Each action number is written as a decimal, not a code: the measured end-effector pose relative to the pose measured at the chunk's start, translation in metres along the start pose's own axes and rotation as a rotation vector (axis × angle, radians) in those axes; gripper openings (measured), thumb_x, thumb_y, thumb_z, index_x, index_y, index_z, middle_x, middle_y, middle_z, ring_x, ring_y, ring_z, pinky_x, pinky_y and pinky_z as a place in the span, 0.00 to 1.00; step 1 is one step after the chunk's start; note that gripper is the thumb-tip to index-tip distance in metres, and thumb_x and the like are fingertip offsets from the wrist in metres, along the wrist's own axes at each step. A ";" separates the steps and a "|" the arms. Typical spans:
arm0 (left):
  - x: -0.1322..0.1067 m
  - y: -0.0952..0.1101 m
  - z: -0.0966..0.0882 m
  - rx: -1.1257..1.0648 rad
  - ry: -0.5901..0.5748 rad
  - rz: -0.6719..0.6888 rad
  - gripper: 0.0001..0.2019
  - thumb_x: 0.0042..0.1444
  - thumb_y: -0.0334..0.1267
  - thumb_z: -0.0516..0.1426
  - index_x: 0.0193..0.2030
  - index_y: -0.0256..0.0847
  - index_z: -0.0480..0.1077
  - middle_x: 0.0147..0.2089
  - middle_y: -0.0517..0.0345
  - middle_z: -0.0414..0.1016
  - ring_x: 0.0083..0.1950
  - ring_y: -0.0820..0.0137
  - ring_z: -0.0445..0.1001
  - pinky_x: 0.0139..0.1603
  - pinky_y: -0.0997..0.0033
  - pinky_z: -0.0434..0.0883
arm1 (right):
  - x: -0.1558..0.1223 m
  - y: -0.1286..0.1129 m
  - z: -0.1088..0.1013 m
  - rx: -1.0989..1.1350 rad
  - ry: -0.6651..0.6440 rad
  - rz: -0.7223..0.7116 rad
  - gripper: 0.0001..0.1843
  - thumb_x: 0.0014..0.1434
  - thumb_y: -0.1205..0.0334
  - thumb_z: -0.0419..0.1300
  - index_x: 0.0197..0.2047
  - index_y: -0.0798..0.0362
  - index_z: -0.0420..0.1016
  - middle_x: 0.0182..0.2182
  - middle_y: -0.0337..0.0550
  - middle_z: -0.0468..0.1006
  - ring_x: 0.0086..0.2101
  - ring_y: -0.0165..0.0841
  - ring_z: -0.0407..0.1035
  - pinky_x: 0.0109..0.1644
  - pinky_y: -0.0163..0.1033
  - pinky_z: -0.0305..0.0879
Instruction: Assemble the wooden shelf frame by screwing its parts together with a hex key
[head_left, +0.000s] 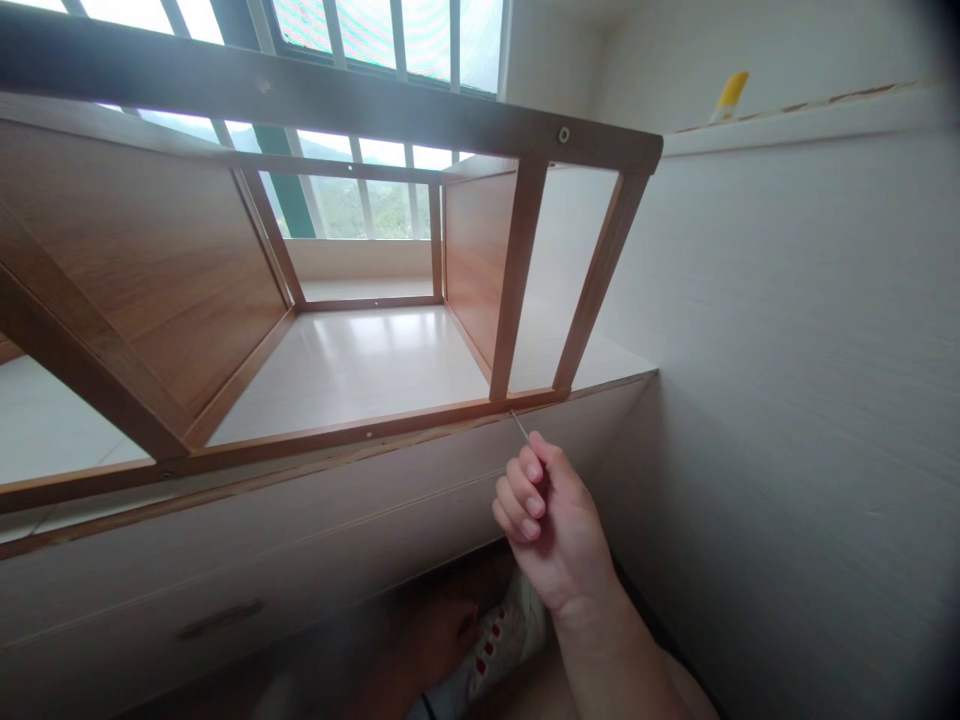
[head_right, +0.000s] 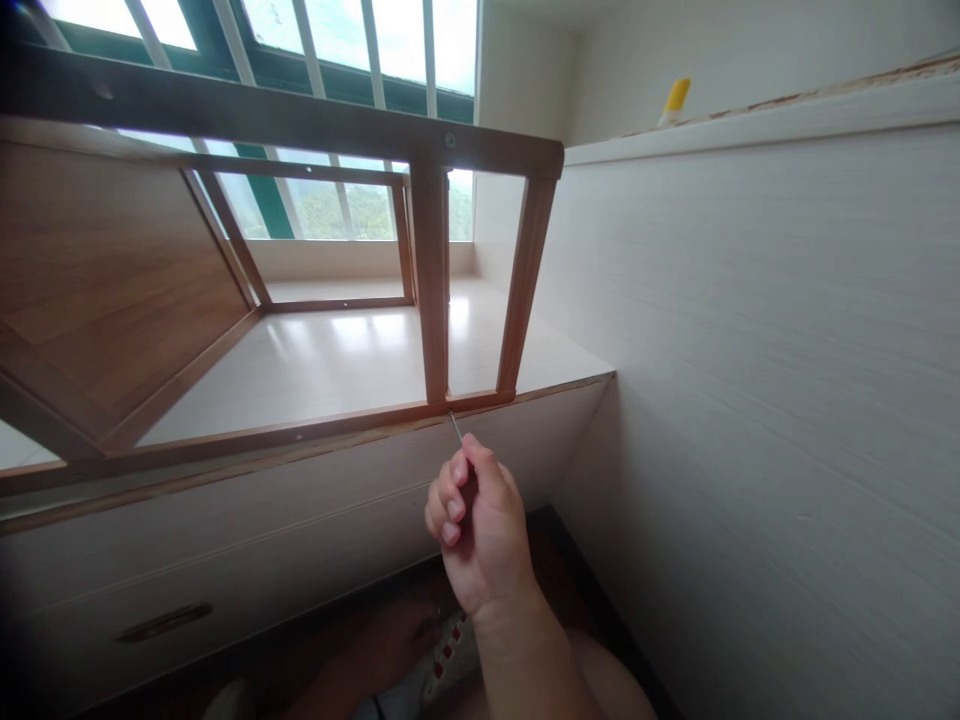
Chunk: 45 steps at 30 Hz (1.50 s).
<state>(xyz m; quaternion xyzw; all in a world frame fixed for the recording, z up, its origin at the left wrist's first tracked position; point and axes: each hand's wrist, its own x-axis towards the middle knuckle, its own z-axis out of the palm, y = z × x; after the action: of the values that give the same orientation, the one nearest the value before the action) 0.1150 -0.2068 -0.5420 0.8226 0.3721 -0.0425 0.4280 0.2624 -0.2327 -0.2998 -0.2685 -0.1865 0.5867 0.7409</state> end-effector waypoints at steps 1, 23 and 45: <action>0.000 0.000 0.001 0.018 0.010 0.010 0.11 0.64 0.36 0.53 0.41 0.39 0.77 0.44 0.48 0.80 0.45 0.58 0.75 0.42 0.63 0.63 | -0.001 0.000 0.002 0.053 -0.013 0.027 0.21 0.60 0.54 0.64 0.22 0.51 0.61 0.12 0.28 0.58 0.12 0.22 0.48 0.16 0.30 0.42; 0.002 -0.004 0.005 0.080 0.024 0.000 0.10 0.65 0.36 0.54 0.41 0.40 0.77 0.43 0.49 0.80 0.44 0.58 0.76 0.40 0.63 0.62 | 0.011 0.010 -0.012 -0.328 0.142 -0.372 0.25 0.64 0.49 0.61 0.23 0.50 0.55 0.16 0.28 0.58 0.15 0.22 0.51 0.17 0.30 0.45; 0.002 -0.008 0.008 0.103 0.040 0.049 0.10 0.63 0.36 0.52 0.38 0.40 0.75 0.39 0.51 0.78 0.40 0.60 0.74 0.38 0.62 0.59 | 0.016 0.009 -0.031 -0.749 0.258 -0.603 0.25 0.65 0.45 0.60 0.23 0.51 0.64 0.16 0.32 0.62 0.17 0.25 0.55 0.21 0.33 0.50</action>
<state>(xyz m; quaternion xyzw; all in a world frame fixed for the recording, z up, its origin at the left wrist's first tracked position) 0.1133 -0.2087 -0.5529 0.8530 0.3577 -0.0351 0.3784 0.2776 -0.2212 -0.3304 -0.5207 -0.3606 0.2010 0.7473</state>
